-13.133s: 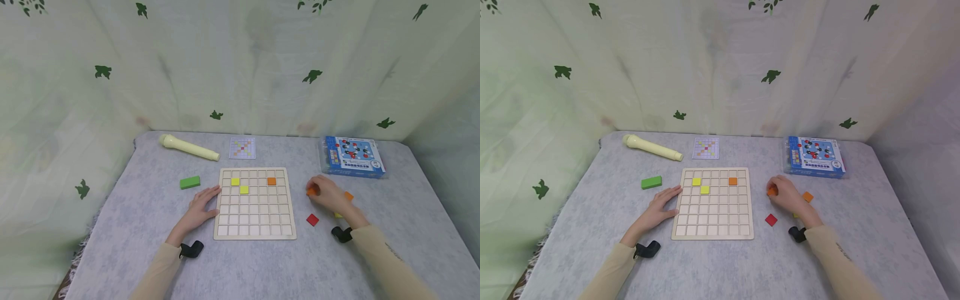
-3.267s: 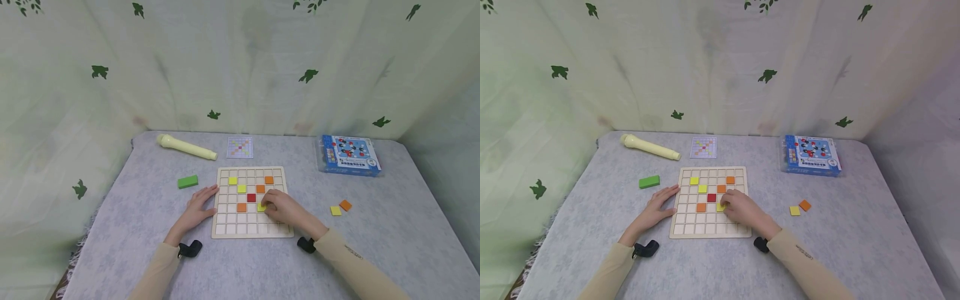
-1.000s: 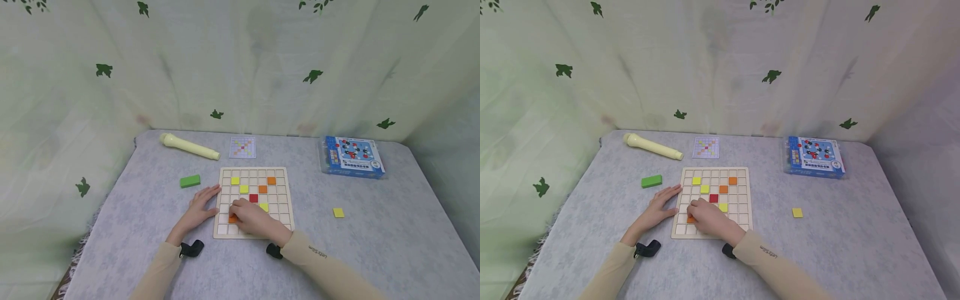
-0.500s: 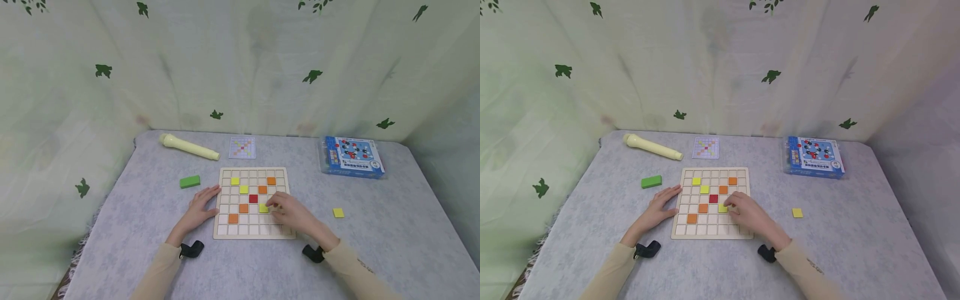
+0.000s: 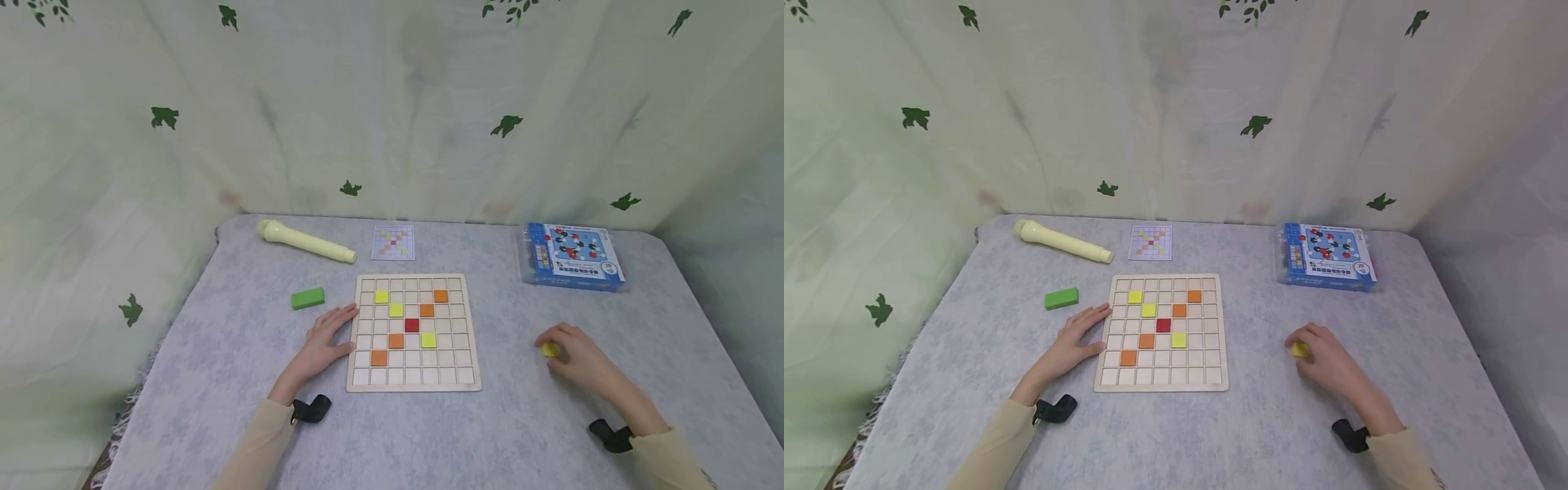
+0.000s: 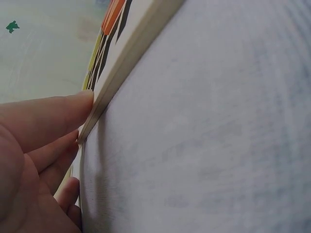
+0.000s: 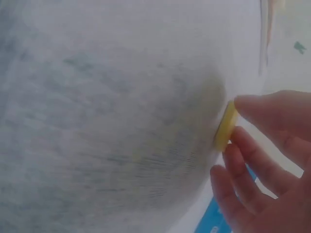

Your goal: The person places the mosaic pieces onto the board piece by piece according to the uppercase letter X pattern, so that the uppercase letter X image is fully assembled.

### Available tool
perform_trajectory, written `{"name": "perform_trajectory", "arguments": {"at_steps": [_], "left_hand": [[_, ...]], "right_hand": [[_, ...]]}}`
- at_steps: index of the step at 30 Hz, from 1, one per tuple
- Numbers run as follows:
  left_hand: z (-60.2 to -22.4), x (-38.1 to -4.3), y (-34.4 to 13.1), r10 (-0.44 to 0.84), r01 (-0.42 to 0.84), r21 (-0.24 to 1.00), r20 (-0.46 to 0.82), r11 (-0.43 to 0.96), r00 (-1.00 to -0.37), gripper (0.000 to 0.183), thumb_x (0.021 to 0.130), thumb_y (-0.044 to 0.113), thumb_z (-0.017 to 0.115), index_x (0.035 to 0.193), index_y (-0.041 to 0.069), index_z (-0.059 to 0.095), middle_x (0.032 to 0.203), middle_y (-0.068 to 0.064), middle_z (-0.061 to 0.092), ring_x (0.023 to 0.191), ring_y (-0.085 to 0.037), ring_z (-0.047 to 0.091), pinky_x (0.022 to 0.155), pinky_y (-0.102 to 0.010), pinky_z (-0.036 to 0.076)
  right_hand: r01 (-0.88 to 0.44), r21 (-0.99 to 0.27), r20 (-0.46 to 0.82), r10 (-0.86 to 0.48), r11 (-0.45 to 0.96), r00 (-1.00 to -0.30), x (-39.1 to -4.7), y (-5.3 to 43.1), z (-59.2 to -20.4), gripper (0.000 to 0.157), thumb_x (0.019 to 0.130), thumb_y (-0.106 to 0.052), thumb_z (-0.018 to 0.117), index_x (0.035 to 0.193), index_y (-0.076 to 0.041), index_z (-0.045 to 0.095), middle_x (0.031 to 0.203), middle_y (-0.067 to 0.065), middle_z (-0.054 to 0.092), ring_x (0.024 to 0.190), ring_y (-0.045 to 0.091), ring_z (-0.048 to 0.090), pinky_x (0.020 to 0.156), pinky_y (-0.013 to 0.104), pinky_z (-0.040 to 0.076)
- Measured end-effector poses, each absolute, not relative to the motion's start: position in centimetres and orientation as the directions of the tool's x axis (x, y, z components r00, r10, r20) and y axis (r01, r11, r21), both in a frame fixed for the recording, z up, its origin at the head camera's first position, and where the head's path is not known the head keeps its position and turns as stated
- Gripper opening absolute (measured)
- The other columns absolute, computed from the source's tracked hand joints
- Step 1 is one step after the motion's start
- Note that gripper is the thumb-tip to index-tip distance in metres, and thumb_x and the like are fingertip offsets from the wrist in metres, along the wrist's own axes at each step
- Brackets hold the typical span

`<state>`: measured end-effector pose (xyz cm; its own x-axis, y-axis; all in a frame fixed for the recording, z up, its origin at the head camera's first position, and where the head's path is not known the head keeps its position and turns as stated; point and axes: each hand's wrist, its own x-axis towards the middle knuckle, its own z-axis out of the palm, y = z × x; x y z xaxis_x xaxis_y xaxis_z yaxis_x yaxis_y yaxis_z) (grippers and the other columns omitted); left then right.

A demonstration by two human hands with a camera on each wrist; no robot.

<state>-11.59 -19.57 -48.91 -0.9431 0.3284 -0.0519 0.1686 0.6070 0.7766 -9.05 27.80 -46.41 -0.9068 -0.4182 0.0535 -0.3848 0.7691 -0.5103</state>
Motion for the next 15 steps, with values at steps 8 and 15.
{"name": "perform_trajectory", "arguments": {"at_steps": [8, 15], "left_hand": [[-48.9, -11.5, -19.6, 0.340, 0.187, 0.782, -0.034, 0.595, -0.940, 0.064, 0.089, 0.011, 0.066, 0.147, 0.006, 0.038, 0.155, -0.010, 0.028, 0.142, -0.035, 0.010, 0.103, -0.063, 0.006], [-48.9, -11.5, -19.7, 0.335, 0.175, 0.783, -0.044, 0.597, -0.941, 0.064, 0.089, 0.012, 0.066, 0.147, 0.007, 0.038, 0.155, -0.008, 0.027, 0.142, -0.034, 0.009, 0.104, -0.061, 0.006]], "right_hand": [[-0.386, -0.511, 0.088, -0.400, 0.768, -0.912, -9.1, 27.6, -46.7, 0.029, 0.073, 0.015, 0.069, 0.097, -0.003, 0.065, 0.094, 0.004, 0.059, 0.086, 0.023, 0.059, 0.072, 0.037, 0.052], [-0.433, -0.554, 0.126, -0.443, 0.711, -0.888, -9.7, 23.2, -46.3, 0.026, 0.075, 0.009, 0.072, 0.096, -0.005, 0.066, 0.094, -0.001, 0.062, 0.087, 0.018, 0.059, 0.075, 0.035, 0.052]]}}
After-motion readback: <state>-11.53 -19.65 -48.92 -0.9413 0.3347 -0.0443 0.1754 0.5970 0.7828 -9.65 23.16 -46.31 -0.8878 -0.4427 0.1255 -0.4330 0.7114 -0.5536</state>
